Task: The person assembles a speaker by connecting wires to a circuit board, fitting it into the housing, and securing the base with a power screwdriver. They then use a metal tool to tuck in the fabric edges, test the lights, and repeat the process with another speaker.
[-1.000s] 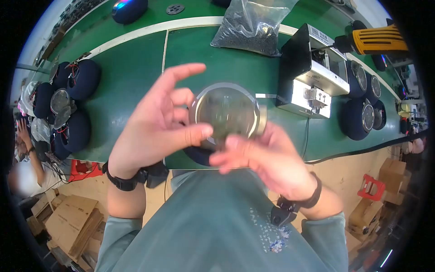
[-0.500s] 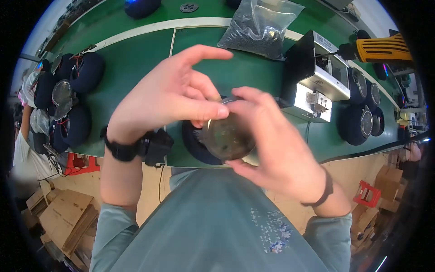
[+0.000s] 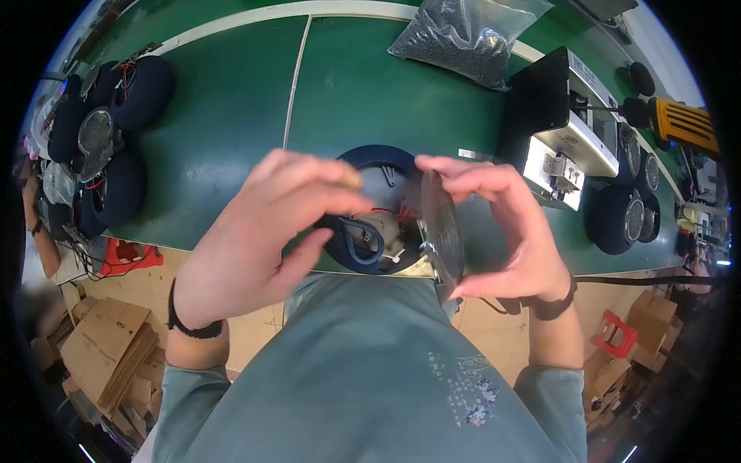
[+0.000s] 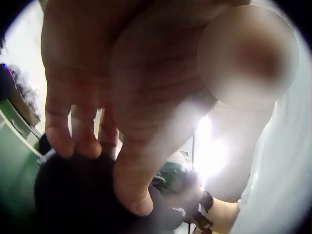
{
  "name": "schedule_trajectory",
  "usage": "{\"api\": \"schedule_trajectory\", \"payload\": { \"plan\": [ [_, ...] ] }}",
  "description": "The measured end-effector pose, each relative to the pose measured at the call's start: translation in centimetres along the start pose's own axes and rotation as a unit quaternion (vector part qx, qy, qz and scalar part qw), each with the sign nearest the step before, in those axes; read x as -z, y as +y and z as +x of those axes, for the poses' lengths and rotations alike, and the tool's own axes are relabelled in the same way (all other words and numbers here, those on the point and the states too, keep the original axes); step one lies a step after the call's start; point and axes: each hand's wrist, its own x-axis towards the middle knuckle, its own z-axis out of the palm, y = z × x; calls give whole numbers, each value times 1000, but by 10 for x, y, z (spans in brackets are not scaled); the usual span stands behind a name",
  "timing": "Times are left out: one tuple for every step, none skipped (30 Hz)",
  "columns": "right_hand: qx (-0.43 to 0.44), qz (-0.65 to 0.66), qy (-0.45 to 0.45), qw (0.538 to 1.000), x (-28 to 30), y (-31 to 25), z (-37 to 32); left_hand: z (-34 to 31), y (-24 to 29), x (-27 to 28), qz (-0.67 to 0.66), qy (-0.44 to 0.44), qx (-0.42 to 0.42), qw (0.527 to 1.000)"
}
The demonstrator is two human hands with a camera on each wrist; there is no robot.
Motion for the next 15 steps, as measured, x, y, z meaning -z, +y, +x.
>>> {"api": "schedule_trajectory", "payload": {
  "plan": [
    [-1,1,0,1000,0,2,2,4,3,-8,0,-1,1,1000],
    [8,-2,4,1000,-1,4,4,7,6,-18,-7,55,3,998],
    [18,-6,6,1000,-1,5,5,10,9,-30,-13,111,5,994],
    [15,-10,-2,1000,-2,4,5,13,9,-45,-14,160,-1,987],
    [15,-9,-3,1000,-3,4,6,13,8,-56,-14,161,1,987],
    [16,-10,-3,1000,-6,4,7,12,8,-66,11,192,-3,981],
    [17,-12,-3,1000,-7,4,8,11,8,-72,36,222,-9,974],
    [44,-1,2,999,-8,11,5,11,9,-75,26,239,7,971],
    [43,-1,3,999,-10,11,5,10,10,-75,25,238,7,971],
    [48,-7,23,999,-14,9,5,9,11,-76,-2,233,27,972],
    [54,-14,44,997,-19,8,5,7,11,-76,-28,227,47,972],
    [54,-14,45,997,-23,8,4,6,12,-75,-28,226,46,973],
    [58,-60,55,995,-27,9,2,4,13,-75,-70,217,66,971],
    [63,-105,66,990,-32,10,2,3,13,-73,-111,208,85,968],
    [63,-105,69,990,-36,8,1,3,12,-70,-110,205,84,969]
  ]
}}
